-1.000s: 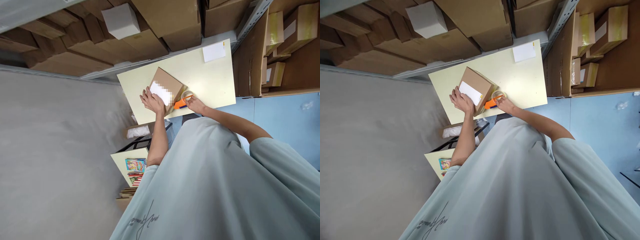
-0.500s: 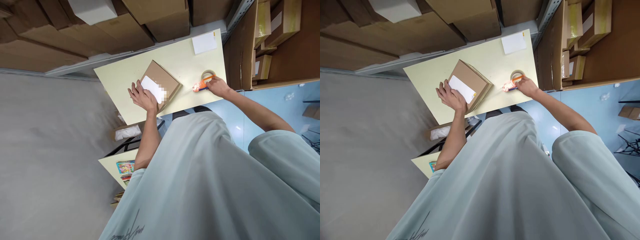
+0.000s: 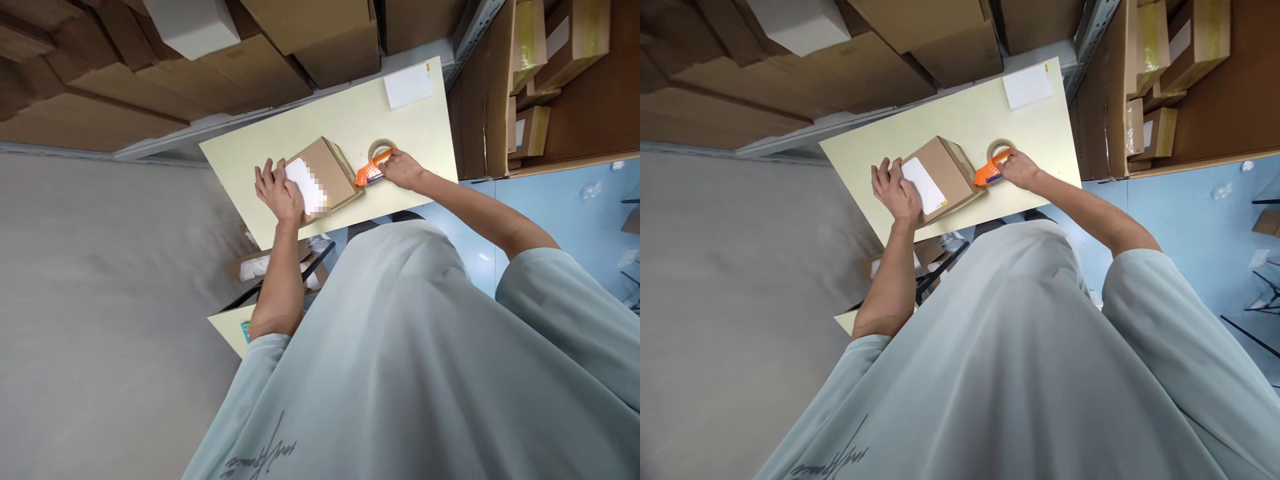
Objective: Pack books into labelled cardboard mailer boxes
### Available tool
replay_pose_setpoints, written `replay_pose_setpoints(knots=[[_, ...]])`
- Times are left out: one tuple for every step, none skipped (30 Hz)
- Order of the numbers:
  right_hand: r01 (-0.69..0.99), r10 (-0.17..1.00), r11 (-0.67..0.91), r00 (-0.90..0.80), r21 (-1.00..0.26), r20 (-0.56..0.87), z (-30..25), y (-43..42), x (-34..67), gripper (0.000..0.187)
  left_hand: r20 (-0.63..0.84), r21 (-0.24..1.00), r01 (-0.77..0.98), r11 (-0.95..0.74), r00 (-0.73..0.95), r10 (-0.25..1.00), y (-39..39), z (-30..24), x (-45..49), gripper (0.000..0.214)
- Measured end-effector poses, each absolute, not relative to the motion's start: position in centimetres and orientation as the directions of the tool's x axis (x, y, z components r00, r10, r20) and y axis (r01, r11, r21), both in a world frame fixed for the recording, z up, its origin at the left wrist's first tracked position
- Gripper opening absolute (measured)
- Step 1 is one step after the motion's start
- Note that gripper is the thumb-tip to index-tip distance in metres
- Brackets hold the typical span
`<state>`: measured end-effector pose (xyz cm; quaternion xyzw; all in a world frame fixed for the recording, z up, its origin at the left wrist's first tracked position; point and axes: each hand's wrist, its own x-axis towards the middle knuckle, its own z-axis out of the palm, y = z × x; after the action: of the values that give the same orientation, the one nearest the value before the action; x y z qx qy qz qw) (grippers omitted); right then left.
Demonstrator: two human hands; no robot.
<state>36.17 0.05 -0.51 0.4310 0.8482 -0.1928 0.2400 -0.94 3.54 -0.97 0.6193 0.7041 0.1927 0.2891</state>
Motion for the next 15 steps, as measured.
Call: replay_pose_setpoints(knots=[[0.810,0.617,0.571,-0.530,-0.133,-0.582,-0.2,-0.7,35.4,0.052,-0.172,0.627,0.770,0.116,-0.009,0.985,4.0,-0.8,-1.3,0.053],[0.799,0.600,0.583,-0.547,-0.150,-0.584,0.1,-1.5,34.5,0.054,-0.179,0.637,0.768,0.069,0.060,0.982,4.4,-0.5,-1.3,0.053],[0.789,0.587,0.591,-0.565,-0.171,-0.580,0.4,-2.2,33.5,0.055,-0.188,0.654,0.756,0.021,0.136,0.973,4.5,-0.3,-0.9,0.054],[0.779,0.575,0.597,-0.583,-0.192,-0.574,0.6,-2.9,32.4,0.056,-0.197,0.673,0.739,-0.025,0.211,0.957,4.2,-0.2,-0.2,0.054],[0.769,0.564,0.603,-0.600,-0.212,-0.567,0.8,-3.5,31.4,0.056,-0.205,0.688,0.723,-0.064,0.278,0.939,3.6,-0.1,0.9,0.055],[0.761,0.557,0.607,-0.613,-0.229,-0.560,0.9,-4.0,30.4,0.054,-0.214,0.693,0.715,-0.093,0.327,0.921,2.7,-0.1,2.2,0.055],[0.754,0.552,0.610,-0.625,-0.243,-0.553,1.0,-4.4,29.6,0.052,-0.220,0.693,0.714,-0.100,0.342,0.914,1.6,-0.2,3.6,0.057],[0.747,0.547,0.613,-0.636,-0.256,-0.545,1.1,-4.8,28.9,0.050,-0.225,0.693,0.715,-0.088,0.330,0.917,0.3,-0.4,5.0,0.059],[0.740,0.541,0.616,-0.646,-0.269,-0.538,1.1,-5.0,28.4,0.049,-0.229,0.698,0.713,-0.063,0.307,0.924,-1.0,-0.6,6.2,0.061],[0.733,0.535,0.620,-0.656,-0.280,-0.533,1.1,-5.2,28.1,0.048,-0.235,0.706,0.707,-0.039,0.287,0.929,-2.1,-0.8,7.1,0.061],[0.727,0.528,0.622,-0.664,-0.292,-0.529,1.0,-5.4,27.9,0.047,-0.243,0.711,0.703,-0.026,0.280,0.929,-3.1,-0.9,7.7,0.061],[0.722,0.523,0.622,-0.670,-0.302,-0.526,1.0,-5.5,27.8,0.047,-0.252,0.715,0.699,-0.018,0.282,0.926,-3.7,-1.1,8.0,0.061],[0.722,0.524,0.619,-0.673,-0.309,-0.523,0.9,-5.6,27.9,0.047,-0.262,0.718,0.696,-0.018,0.294,0.919,-4.1,-1.2,8.0,0.062],[0.724,0.528,0.614,-0.673,-0.314,-0.518,0.8,-5.8,28.0,0.047,-0.271,0.719,0.695,-0.022,0.309,0.912,-4.2,-1.3,7.8,0.063],[0.722,0.528,0.610,-0.677,-0.326,-0.512,0.7,-5.9,28.2,0.049,-0.278,0.720,0.694,-0.024,0.320,0.906,-4.2,-1.4,7.6,0.063]])
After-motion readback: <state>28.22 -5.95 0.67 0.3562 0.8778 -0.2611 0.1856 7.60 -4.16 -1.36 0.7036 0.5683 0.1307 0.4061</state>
